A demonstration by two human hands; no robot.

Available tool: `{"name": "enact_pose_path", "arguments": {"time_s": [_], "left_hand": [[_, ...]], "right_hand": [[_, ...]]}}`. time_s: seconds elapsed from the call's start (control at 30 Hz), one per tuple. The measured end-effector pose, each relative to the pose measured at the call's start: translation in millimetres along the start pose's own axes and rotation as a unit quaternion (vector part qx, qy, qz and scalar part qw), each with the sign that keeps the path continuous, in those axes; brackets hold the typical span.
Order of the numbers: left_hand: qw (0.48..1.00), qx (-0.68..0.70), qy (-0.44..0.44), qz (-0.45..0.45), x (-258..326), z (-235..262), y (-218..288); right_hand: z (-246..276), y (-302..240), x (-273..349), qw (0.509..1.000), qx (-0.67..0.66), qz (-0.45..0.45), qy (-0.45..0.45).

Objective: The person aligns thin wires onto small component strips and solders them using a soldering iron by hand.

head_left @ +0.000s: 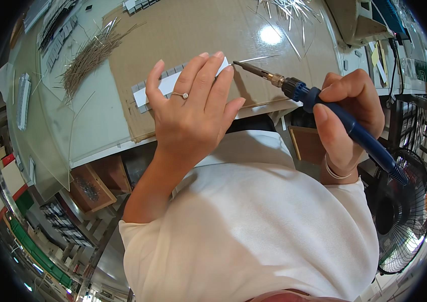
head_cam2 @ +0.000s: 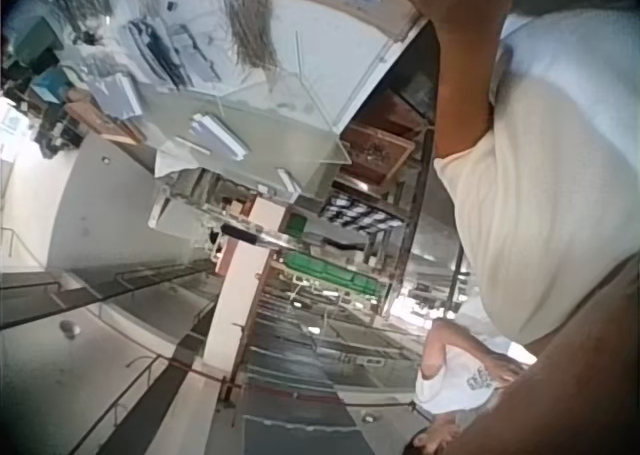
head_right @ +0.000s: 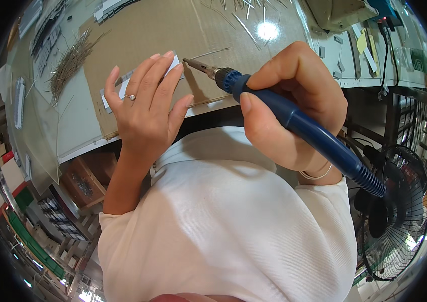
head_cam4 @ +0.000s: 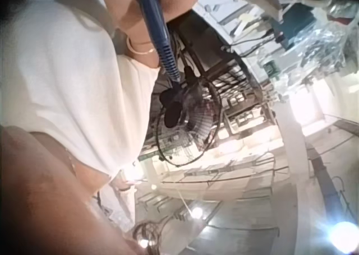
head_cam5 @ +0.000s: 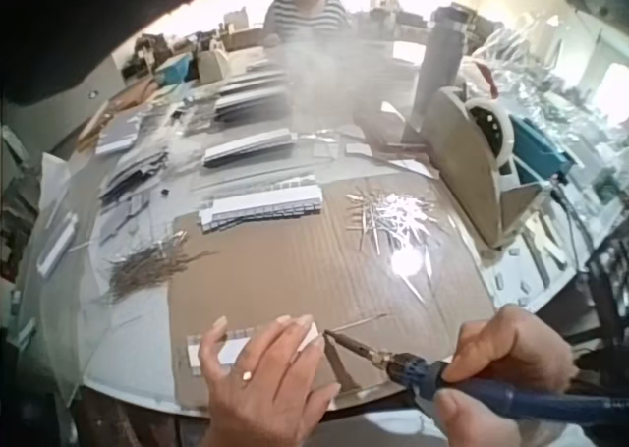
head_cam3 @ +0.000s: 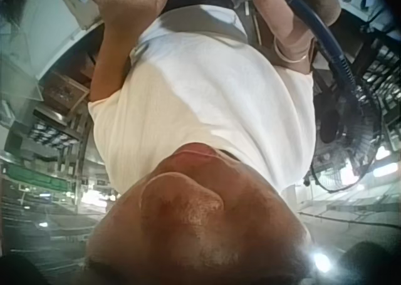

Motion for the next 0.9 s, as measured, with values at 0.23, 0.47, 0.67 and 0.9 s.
{"name": "enact_pose_path", "arguments": {"time_s": [0.23,0.47,0.67,0.9], "left_hand": [[1.0,0.012,-0.006,-0.005,-8.9,-2.1,-5.3],[0.988,0.087,0.124,0.035,5.7,1.5,-1.5],[0.985,-0.042,0.163,-0.044,4.6,-33.9,4.7],[0.983,-0.051,0.168,-0.051,4.7,-31.1,-3.3]], "right_hand": [[5.1,3.3,-10.7,1.0,0.003,-0.002,-0.001],[23.7,35.2,4.6,0.986,0.151,0.064,0.01],[61.4,74.0,-14.6,0.962,0.148,0.21,0.092],[3.7,42.1,-50.9,0.944,-0.099,0.237,0.207]]}}
Point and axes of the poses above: each hand's wrist, its own x-axis away from the middle knuckle, its own z-axis out of the back of the hand, y = z × x, the point moved 2 cm from there along -x, towards the middle knuckle, and after that the axes turned 2 degrees about x, right-handed, at the moved point
